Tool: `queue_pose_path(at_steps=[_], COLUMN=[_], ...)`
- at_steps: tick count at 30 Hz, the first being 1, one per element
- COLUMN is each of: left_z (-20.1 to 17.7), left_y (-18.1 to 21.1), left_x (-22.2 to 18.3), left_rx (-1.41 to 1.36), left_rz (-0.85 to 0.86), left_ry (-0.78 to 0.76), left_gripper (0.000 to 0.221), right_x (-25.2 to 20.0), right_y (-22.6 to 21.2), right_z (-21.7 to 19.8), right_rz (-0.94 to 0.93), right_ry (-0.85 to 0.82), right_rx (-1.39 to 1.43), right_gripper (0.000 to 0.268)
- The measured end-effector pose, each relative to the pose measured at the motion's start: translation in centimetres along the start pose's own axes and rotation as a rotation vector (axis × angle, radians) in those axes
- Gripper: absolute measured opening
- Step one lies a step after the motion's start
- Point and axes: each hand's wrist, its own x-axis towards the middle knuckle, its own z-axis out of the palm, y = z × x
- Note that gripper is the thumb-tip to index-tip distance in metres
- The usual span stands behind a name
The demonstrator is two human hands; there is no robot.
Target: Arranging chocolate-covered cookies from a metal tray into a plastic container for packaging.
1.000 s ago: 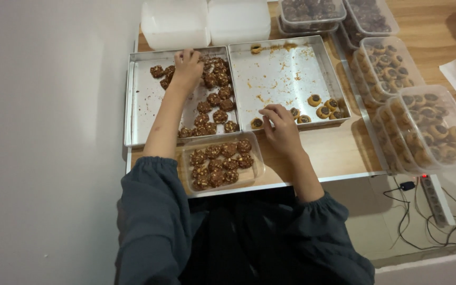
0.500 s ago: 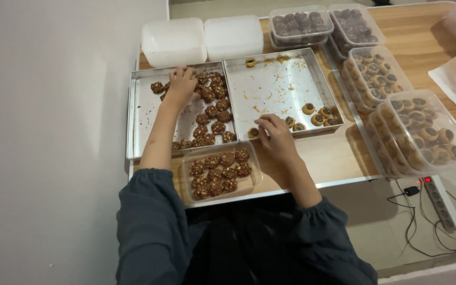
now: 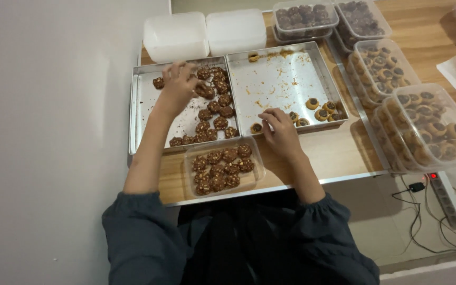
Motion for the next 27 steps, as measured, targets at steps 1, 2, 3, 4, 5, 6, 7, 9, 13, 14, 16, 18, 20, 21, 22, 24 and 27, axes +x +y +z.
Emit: queue_pose_path(at_steps=[1, 2, 3, 4, 5, 6, 7, 9, 13, 14, 16, 18, 20, 21, 22, 24, 27], left_z=[-2.0, -3.9, -6.0, -4.7, -3.4, -2.1, -5.1, -11.2, -10.2, -9.2, -7.4, -5.6, -6.3, -6.6, -7.1, -8.1, -8.8], left_y=[1.3, 2.6, 3.9, 5.1, 6.3, 7.5, 9.1, 12.1, 14.7, 15.2, 16.0, 16.4, 16.1, 16.1, 16.1, 15.9, 15.7], left_x=[0.1, 0.3, 0.4, -0.4, -1.2, -1.9, -1.6, -0.8, -2.7, -3.2, -3.8, -4.2, -3.9, -3.9, -3.7, -3.4, -3.0], left_rx=[-0.002, -0.13, -0.258, -0.259, -0.312, -0.365, -0.365, -0.502, -0.551, -0.55, -0.549, -0.644, -0.658, -0.672, -0.674, -0.728, -0.765], left_rz=[0.001, 0.032, 0.061, 0.061, 0.144, 0.227, 0.225, 0.312, 0.413, 0.431, 0.447, 0.483, 0.475, 0.467, 0.466, 0.444, 0.419], left_ry=[-0.003, -0.008, -0.013, -0.015, 0.035, 0.084, 0.084, -0.063, 0.013, -0.015, -0.043, -0.14, -0.195, -0.251, -0.253, -0.407, -0.461], left_gripper=[0.044, 0.037, 0.031, 0.031, 0.032, 0.033, 0.033, 0.02, 0.023, 0.025, 0.027, 0.042, 0.042, 0.041, 0.041, 0.041, 0.042], right_x=[0.0, 0.0, 0.1, 0.1, 0.1, 0.2, 0.1, 0.0, 0.3, 0.3, 0.4, 0.3, 0.4, 0.3, 0.2, 0.3, 0.4], right_y=[-0.1, -0.2, -0.3, -0.3, -0.3, -0.3, -0.1, 0.2, -0.1, -0.2, -0.3, -0.3, -0.1, 0.0, 0.0, -0.2, -0.4], right_z=[-0.2, -0.3, -0.4, -0.5, -0.5, -0.5, -0.4, -0.2, -0.5, -0.6, -0.8, -0.9, -0.7, -0.6, -0.7, -0.9, -0.9], right_rz=[0.003, 0.009, 0.014, 0.016, 0.011, 0.007, 0.006, 0.003, -0.003, -0.003, -0.006, -0.014, -0.017, -0.02, -0.018, -0.017, -0.008], right_ry=[-0.001, 0.005, 0.012, 0.011, 0.015, 0.019, 0.017, 0.035, 0.035, 0.034, 0.032, 0.022, 0.024, 0.024, 0.023, 0.018, 0.016], right_rx=[0.001, -0.001, -0.003, -0.002, -0.004, -0.006, -0.005, -0.017, -0.026, -0.016, -0.004, -0.002, -0.004, -0.006, -0.005, 0.005, 0.007], right_gripper=[0.023, 0.023, 0.024, 0.024, 0.025, 0.025, 0.025, 0.025, 0.024, 0.024, 0.024, 0.023, 0.023, 0.023, 0.023, 0.024, 0.024])
